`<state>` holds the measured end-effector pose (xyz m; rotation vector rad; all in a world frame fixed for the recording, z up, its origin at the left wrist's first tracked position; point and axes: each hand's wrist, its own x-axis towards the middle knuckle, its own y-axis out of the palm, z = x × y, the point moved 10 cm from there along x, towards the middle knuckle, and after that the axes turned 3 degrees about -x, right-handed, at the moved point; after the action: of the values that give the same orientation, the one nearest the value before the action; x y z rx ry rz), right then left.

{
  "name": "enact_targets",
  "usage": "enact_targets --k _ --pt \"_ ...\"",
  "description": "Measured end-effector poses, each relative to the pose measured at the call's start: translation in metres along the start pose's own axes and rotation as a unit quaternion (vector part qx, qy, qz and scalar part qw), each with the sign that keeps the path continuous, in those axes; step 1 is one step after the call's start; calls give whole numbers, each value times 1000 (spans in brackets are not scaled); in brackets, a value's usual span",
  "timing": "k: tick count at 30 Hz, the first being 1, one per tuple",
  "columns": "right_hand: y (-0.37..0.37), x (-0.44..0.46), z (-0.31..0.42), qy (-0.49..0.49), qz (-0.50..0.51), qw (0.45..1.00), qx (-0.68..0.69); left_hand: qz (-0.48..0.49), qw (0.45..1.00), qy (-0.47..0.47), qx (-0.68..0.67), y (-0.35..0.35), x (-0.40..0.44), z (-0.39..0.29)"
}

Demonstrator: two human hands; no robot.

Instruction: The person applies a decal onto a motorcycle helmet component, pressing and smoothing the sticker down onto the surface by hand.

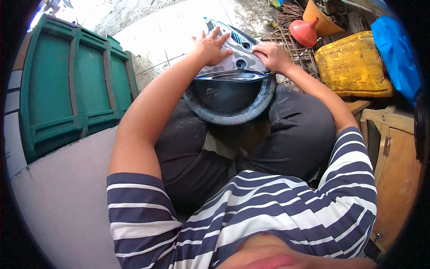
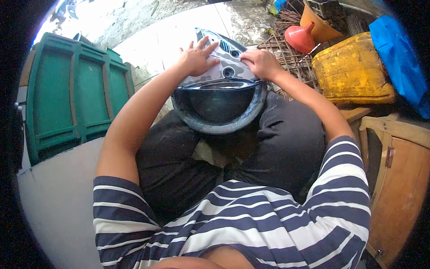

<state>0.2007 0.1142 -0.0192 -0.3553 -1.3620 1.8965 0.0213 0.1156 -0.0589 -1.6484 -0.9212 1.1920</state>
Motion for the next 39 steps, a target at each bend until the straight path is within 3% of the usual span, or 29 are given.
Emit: enact_targets --k 3,6,10,13,18,20,21,25,29,33,37,39 --pt "-4 -4 16 -44 0 999 -8 6 1000 -2 0 1 0 0" --pt "-5 3 -4 18 -23 999 -13 5 1000 -3 4 3 2 0" --pt "-1 -4 14 -61 -8 998 5 8 1000 -2 -3 1 -1 -1" --pt "1 -1 -6 17 -14 1000 3 8 1000 -2 0 -1 1 -2" --pt "5 -4 1 -16 3 1000 2 -2 1000 0 -11 0 0 -1" --pt "3 -4 -2 -8 -3 1000 10 -3 1000 2 -4 2 1 0" --pt "3 -2 -13 41 -6 999 -6 -3 1000 3 -1 0 1 -1" --pt "5 -2 5 -13 7 1000 20 9 1000 -6 -8 -1 -2 1" --pt "7 0 -16 37 -25 999 5 28 999 -15 4 -5 -3 -2" --pt "0 -5 9 -23 -11 1000 11 27 999 -20 6 -5 -6 -2" --pt "-3 1 -9 40 -34 999 8 27 999 -18 11 -4 -3 -3" --pt "-4 -1 2 -1 -28 1000 -6 28 999 -17 8 -2 -3 -1"
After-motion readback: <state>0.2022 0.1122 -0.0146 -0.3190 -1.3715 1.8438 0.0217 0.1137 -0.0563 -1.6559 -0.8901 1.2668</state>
